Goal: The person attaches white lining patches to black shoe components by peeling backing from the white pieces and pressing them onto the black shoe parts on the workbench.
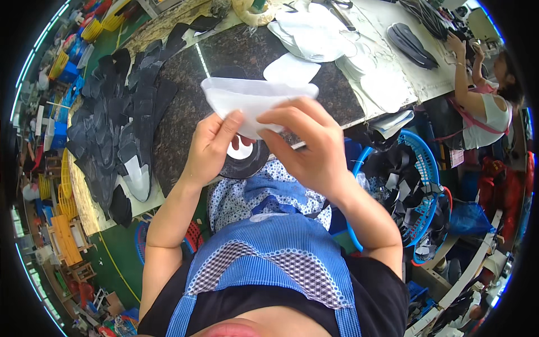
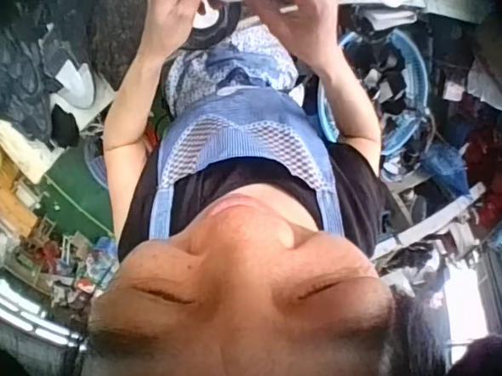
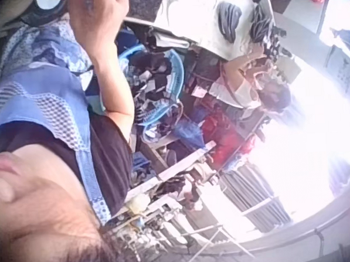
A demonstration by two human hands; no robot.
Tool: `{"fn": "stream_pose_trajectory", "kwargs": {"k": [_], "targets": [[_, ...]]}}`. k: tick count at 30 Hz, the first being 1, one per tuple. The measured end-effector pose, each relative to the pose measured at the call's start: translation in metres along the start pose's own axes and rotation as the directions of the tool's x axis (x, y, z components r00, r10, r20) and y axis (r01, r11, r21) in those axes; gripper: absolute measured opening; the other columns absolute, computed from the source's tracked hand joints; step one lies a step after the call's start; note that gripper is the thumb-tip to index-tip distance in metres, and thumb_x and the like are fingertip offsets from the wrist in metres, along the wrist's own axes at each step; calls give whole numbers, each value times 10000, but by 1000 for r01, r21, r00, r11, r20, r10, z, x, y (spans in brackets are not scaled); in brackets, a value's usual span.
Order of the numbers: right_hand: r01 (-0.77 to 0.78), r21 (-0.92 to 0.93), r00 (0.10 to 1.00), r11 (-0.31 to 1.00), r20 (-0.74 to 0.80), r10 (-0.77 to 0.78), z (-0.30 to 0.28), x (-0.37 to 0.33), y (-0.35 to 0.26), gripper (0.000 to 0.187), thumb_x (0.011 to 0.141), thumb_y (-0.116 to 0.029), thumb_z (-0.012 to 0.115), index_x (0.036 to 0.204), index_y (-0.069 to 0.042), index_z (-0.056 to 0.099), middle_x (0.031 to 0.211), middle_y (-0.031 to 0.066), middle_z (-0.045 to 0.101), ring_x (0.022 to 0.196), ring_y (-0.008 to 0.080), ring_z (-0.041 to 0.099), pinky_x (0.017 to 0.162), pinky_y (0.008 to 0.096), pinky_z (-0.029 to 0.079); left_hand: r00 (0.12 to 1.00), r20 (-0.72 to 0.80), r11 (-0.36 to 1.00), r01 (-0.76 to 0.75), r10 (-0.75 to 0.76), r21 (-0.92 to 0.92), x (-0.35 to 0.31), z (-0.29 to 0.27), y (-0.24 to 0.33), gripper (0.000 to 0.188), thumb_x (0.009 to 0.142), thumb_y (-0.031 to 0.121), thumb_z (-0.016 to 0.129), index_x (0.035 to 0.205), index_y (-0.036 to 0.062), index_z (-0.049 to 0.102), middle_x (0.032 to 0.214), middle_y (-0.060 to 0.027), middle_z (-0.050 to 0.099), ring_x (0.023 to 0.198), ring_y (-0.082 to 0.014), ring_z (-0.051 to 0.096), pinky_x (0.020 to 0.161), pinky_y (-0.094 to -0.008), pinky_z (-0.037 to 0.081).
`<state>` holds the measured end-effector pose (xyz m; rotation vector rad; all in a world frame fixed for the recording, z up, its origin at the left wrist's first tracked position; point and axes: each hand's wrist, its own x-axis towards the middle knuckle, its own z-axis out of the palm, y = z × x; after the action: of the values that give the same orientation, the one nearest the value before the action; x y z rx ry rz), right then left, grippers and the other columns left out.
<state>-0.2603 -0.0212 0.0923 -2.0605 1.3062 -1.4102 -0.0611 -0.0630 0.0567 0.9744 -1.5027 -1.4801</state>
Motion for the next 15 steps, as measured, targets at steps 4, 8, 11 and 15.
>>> {"fn": "stream_pose_trajectory", "kwargs": {"k": [4, 8, 11, 15], "targets": [[-136, 87, 977, 987, 176, 119, 13, 5, 17, 124, 838, -73, 784, 937, -34, 720, 874, 79, 684, 756, 203, 676, 665, 326, 540, 992, -14, 992, -123, 123, 22, -12, 7, -1, 300, 1031, 271, 634, 1050, -20, 702, 853, -64, 725, 764, -95, 651, 697, -245, 499], [-206, 143, 960, 968, 220, 172, 11, 0, 19, 127, 850, -67, 771, 949, -7, 718, 863, 106, 695, 769, 216, 714, 703, 313, 572, 983, 6, 975, -185, 186, 121, -18, 6, -5, 216, 996, 185, 679, 983, -27, 717, 811, -94, 731, 728, -120, 680, 665, -282, 531], [-91, 88, 960, 992, 272, 64, 7, 5, 19, 98, 837, -65, 754, 911, -18, 711, 825, 108, 679, 759, 265, 711, 671, 349, 570, 964, 30, 927, -261, 263, 269, -15, -1, -4, 189, 976, 169, 695, 965, -19, 715, 803, -104, 725, 709, -181, 705, 630, -316, 531], [225, -98, 938, 969, 291, -188, 4, 16, 19, 147, 741, -4, 757, 876, -24, 702, 828, 105, 696, 738, 263, 704, 648, 349, 579, 917, 90, 774, -377, 388, 509, -11, 0, 7, 137, 958, 148, 699, 935, 14, 716, 800, -123, 707, 690, -264, 699, 610, -349, 525]]}}
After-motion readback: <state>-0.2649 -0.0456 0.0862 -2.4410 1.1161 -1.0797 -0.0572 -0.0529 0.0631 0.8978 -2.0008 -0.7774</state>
